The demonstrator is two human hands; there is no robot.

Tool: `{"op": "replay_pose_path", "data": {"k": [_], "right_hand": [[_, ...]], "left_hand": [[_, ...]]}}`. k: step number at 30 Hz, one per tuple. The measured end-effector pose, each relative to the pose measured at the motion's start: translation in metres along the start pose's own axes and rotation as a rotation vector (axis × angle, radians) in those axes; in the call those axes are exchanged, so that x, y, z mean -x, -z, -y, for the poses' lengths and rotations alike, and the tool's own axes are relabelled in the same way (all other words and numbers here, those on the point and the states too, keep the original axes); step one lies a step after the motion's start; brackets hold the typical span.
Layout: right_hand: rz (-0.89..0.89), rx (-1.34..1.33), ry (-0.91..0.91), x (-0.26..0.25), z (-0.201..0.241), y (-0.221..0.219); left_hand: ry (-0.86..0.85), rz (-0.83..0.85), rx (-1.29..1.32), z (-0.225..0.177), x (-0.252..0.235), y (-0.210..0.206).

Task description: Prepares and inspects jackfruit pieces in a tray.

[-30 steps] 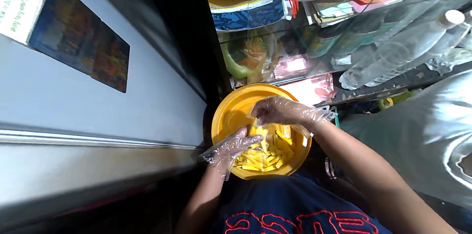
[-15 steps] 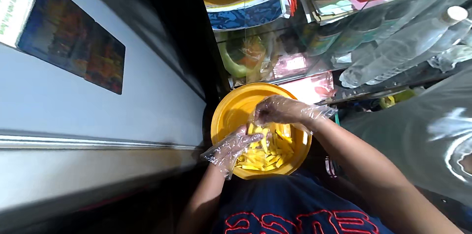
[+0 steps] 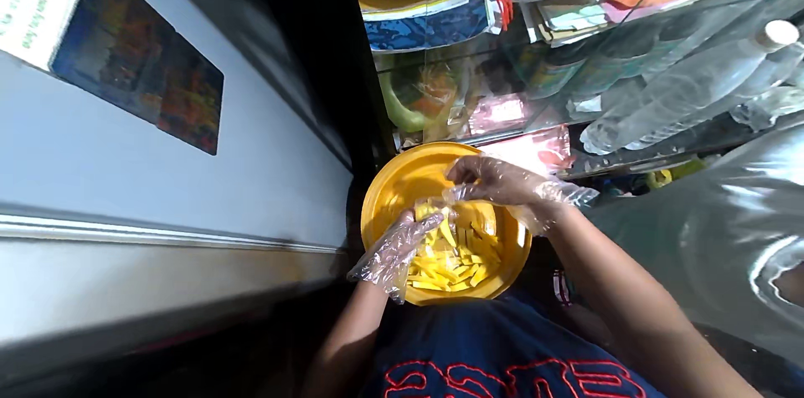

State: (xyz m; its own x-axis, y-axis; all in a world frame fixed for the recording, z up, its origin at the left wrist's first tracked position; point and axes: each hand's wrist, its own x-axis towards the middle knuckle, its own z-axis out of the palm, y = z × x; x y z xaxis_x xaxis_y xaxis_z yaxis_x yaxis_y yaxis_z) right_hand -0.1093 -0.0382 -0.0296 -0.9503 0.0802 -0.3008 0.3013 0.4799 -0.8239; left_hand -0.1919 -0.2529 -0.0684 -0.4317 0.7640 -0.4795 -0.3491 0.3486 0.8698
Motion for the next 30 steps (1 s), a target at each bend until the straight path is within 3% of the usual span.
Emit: {"op": "replay_pose_path", "data": {"k": [3, 11, 17, 23, 27, 30], "right_hand": [[0.018, 0.152, -0.037, 0.007, 0.010, -0.016], [-0.067, 0.016, -0.043, 0.008, 0.006, -0.025], [-0.205, 0.044, 0.017, 0.012, -0.006, -0.036], [-0.207, -0.049, 0.036, 0.012, -0.004, -0.041], [-0.125, -0.054, -0.030, 0.009, 0.000, -0.044], [-0.113, -0.133, 0.025, 0.010, -0.007, -0.044]], "left_hand": [[-0.023, 0.019, -0.044, 0.000, -0.003, -0.001], [-0.027, -0.128, -0.109, 0.004, -0.002, 0.000], [-0.117, -0.216, -0.445, -0.009, -0.006, -0.005], [-0.291, -0.375, -0.610, -0.013, -0.008, -0.017], [-0.363, -0.392, -0.457, -0.004, -0.014, -0.017], [-0.251, -0.254, -0.205, 0.000, -0.008, -0.007]]}}
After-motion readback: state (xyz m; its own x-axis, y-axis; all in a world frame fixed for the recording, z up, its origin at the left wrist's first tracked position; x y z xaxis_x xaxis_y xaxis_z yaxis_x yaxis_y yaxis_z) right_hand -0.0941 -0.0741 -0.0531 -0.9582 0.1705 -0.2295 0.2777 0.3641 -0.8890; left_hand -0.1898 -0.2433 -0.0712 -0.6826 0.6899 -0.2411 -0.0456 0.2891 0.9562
